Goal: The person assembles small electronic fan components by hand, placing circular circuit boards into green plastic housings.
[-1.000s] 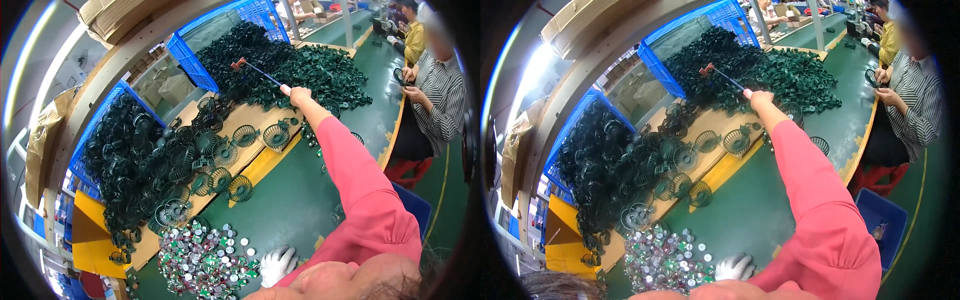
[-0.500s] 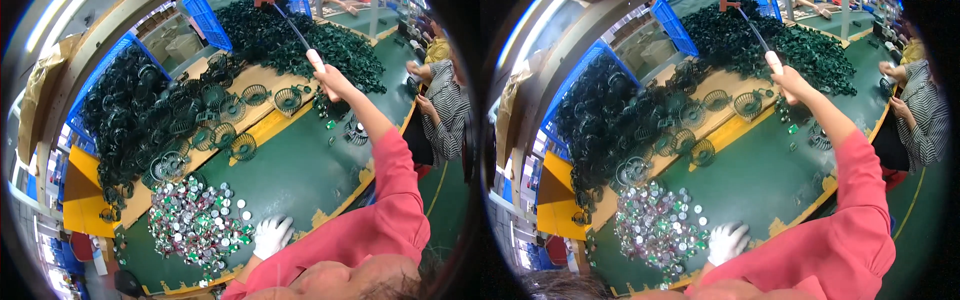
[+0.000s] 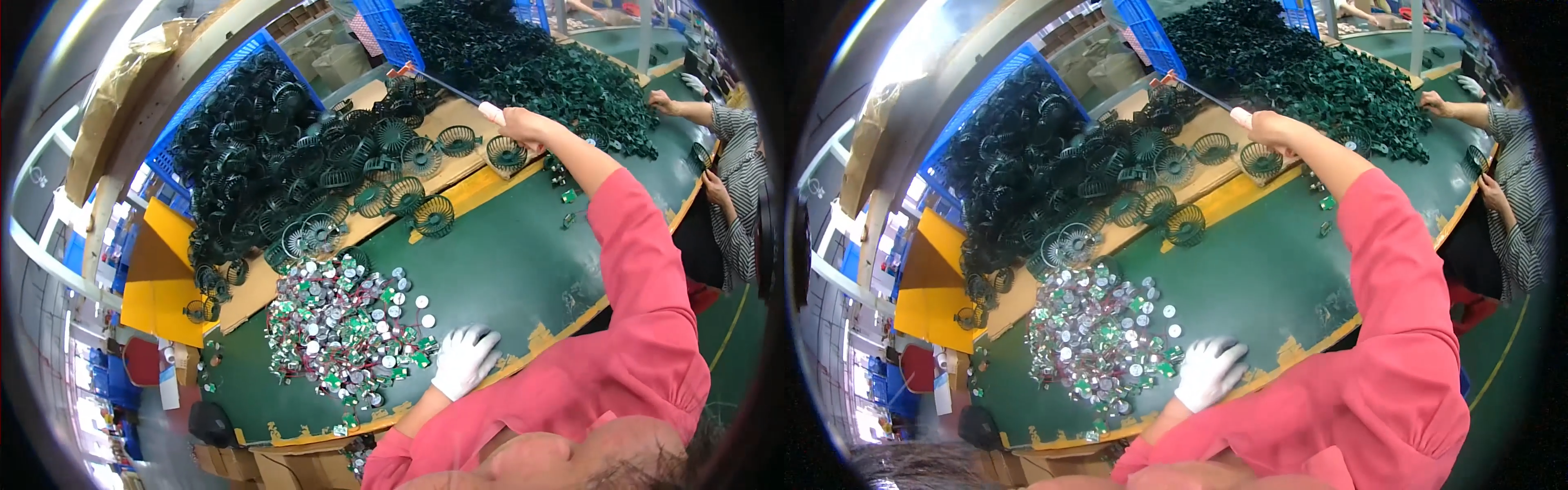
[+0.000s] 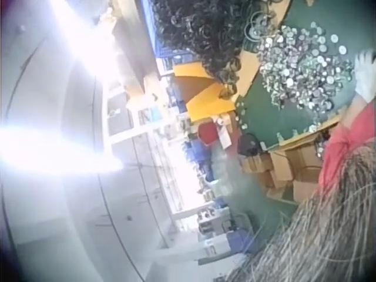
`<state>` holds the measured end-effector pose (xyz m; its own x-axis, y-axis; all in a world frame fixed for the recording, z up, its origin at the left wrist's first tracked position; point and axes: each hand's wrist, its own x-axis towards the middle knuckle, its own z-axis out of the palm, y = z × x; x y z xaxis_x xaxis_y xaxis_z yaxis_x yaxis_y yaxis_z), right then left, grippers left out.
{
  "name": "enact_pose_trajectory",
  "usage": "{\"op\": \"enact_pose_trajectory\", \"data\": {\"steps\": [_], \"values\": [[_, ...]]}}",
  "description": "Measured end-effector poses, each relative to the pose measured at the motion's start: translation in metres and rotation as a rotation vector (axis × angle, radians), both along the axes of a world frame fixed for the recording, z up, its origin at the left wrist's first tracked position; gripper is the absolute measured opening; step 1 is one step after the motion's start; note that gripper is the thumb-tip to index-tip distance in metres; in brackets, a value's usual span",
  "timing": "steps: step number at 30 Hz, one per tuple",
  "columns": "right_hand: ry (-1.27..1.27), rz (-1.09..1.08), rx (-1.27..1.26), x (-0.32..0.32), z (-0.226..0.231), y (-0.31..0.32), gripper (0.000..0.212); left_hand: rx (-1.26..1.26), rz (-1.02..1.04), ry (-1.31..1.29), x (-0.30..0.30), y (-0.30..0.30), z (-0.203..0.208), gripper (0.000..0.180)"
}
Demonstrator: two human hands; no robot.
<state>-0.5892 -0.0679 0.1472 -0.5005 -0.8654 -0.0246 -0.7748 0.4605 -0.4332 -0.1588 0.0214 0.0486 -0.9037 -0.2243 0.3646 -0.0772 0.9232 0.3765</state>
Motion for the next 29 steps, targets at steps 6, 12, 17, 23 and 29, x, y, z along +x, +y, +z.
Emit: {"op": "enact_pose_trajectory", "data": {"steps": [6, 12, 17, 23, 29], "values": [[-0.148, 0.129, 0.013, 0.046, 0.02, 0.085, 0.021, 0.003, 0.027, 0.026, 0.0, -0.003, -0.002, 0.031], [-0.172, 0.084, -0.029, 0.099, -0.011, 0.22, 0.038, -0.036, 0.054, 0.053, -0.007, -0.003, -0.001, 0.028], [-0.399, -0.064, 0.209, 0.15, -0.021, 0.276, 0.061, -0.053, 0.077, 0.034, -0.008, 0.001, -0.004, 0.027], [0.036, 0.05, -0.363, 0.156, -0.104, 0.292, 0.065, -0.066, 0.071, 0.03, -0.011, 0.005, -0.006, 0.027], [0.001, 0.023, -0.417, 0.126, -0.068, 0.22, 0.072, -0.06, 0.091, 0.008, -0.006, 0.005, -0.006, 0.031]]}}
